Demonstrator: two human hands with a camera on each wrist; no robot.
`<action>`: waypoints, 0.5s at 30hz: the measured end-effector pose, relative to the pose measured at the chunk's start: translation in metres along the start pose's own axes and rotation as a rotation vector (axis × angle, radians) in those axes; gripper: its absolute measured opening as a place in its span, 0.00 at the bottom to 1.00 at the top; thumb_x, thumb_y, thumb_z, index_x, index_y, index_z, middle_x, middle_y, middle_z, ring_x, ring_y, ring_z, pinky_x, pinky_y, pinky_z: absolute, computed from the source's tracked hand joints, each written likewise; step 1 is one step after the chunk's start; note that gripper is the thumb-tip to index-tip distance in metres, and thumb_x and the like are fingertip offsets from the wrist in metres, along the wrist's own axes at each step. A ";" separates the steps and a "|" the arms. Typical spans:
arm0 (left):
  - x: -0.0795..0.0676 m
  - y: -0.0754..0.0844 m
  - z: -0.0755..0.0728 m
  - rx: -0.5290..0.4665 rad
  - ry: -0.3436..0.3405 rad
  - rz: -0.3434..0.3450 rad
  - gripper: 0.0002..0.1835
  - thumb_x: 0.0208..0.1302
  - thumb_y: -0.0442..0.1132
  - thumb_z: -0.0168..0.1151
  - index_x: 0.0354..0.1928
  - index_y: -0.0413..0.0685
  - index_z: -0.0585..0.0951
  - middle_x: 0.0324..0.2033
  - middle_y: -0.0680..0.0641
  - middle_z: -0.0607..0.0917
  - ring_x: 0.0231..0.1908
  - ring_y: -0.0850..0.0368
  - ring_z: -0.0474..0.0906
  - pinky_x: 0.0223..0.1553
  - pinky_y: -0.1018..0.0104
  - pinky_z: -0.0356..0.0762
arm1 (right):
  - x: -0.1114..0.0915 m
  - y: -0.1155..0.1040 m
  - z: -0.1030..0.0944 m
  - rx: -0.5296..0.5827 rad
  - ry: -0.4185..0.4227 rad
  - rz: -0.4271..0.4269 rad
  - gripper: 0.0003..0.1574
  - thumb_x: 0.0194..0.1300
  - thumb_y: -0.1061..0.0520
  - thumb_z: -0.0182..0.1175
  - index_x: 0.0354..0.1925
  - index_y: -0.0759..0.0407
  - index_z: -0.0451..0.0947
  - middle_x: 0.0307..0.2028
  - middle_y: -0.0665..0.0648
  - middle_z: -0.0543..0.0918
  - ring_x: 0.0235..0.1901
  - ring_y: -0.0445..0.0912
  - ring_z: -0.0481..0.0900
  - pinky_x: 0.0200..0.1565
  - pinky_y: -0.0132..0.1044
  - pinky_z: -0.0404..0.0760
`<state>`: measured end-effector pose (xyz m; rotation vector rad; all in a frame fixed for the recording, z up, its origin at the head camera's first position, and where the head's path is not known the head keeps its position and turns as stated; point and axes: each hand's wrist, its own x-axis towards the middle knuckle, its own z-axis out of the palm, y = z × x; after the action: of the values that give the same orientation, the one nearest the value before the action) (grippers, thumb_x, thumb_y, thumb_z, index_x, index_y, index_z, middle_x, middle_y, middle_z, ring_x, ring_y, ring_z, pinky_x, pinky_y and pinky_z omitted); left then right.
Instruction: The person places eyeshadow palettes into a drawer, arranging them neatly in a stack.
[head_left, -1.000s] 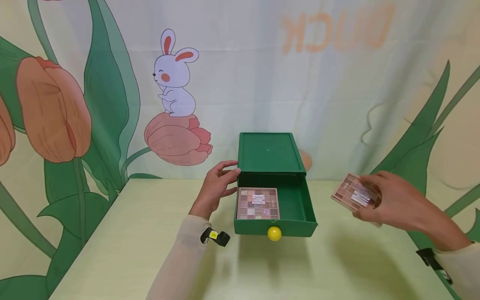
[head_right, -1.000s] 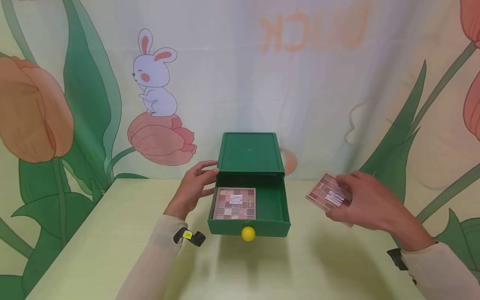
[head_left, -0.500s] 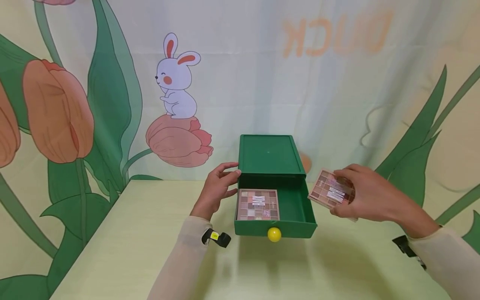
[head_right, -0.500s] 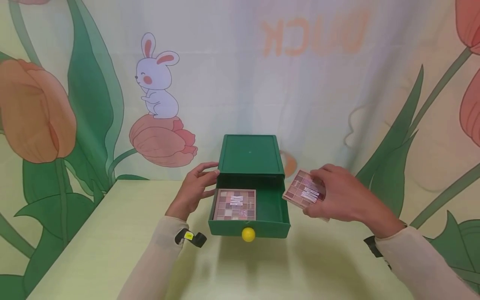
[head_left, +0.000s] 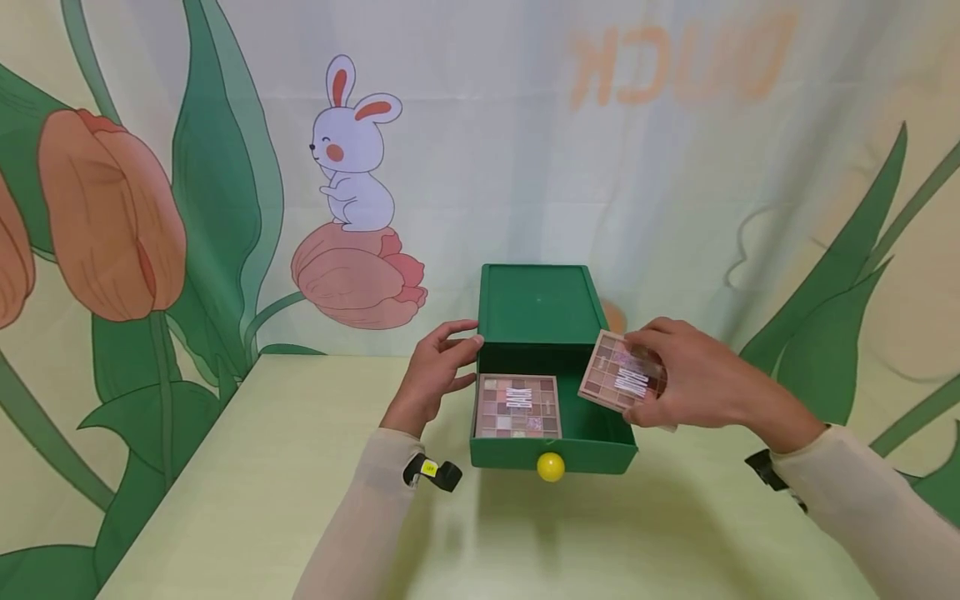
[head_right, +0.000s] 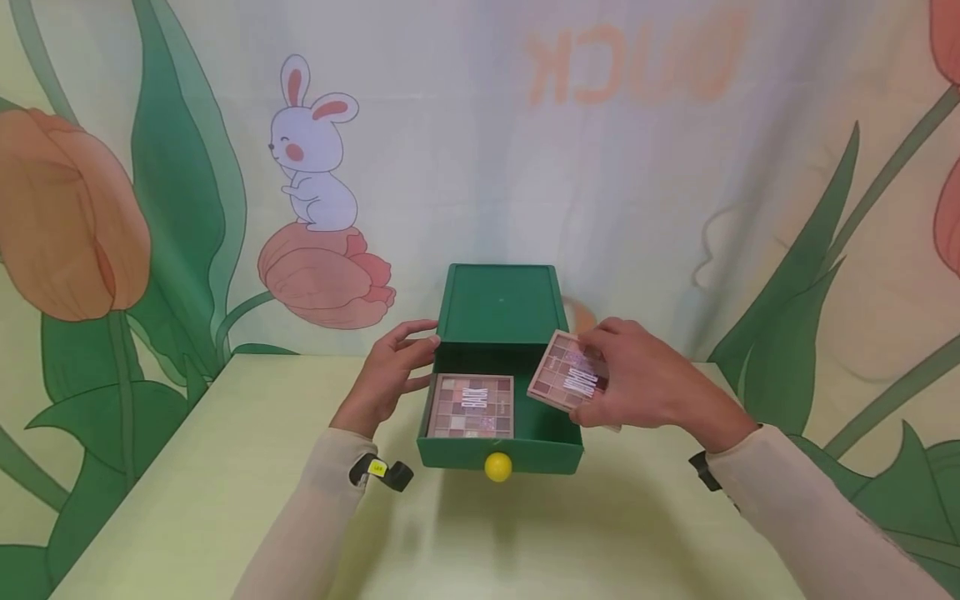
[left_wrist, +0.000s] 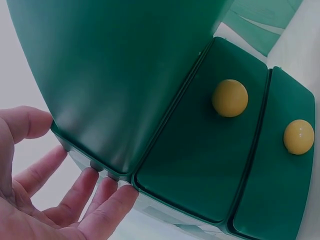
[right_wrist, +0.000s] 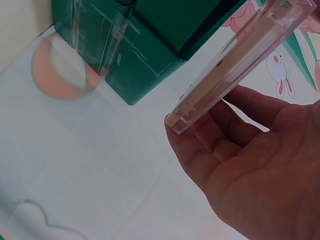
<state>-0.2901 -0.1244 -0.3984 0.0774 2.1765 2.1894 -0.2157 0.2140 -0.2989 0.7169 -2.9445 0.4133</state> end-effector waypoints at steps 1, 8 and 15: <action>0.000 0.000 0.000 -0.002 0.000 -0.001 0.23 0.74 0.52 0.66 0.68 0.63 0.79 0.65 0.42 0.82 0.65 0.41 0.82 0.61 0.41 0.84 | 0.002 -0.001 0.000 -0.002 -0.003 -0.002 0.54 0.49 0.40 0.78 0.68 0.63 0.76 0.56 0.57 0.80 0.46 0.48 0.75 0.39 0.37 0.81; 0.000 0.001 0.000 0.001 -0.005 0.001 0.22 0.74 0.52 0.66 0.67 0.63 0.80 0.64 0.42 0.82 0.65 0.40 0.82 0.60 0.41 0.84 | 0.011 -0.011 0.002 -0.007 -0.013 -0.040 0.53 0.48 0.38 0.78 0.67 0.63 0.77 0.56 0.59 0.80 0.47 0.49 0.75 0.40 0.37 0.81; 0.001 -0.001 -0.001 -0.001 -0.005 0.000 0.22 0.74 0.52 0.66 0.68 0.62 0.80 0.65 0.42 0.81 0.65 0.40 0.82 0.60 0.40 0.84 | 0.020 -0.021 0.009 0.012 -0.051 -0.058 0.55 0.49 0.39 0.78 0.69 0.63 0.76 0.59 0.60 0.79 0.49 0.50 0.74 0.39 0.36 0.81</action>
<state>-0.2911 -0.1257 -0.3990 0.0823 2.1734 2.1875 -0.2240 0.1853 -0.2997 0.8240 -2.9621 0.4146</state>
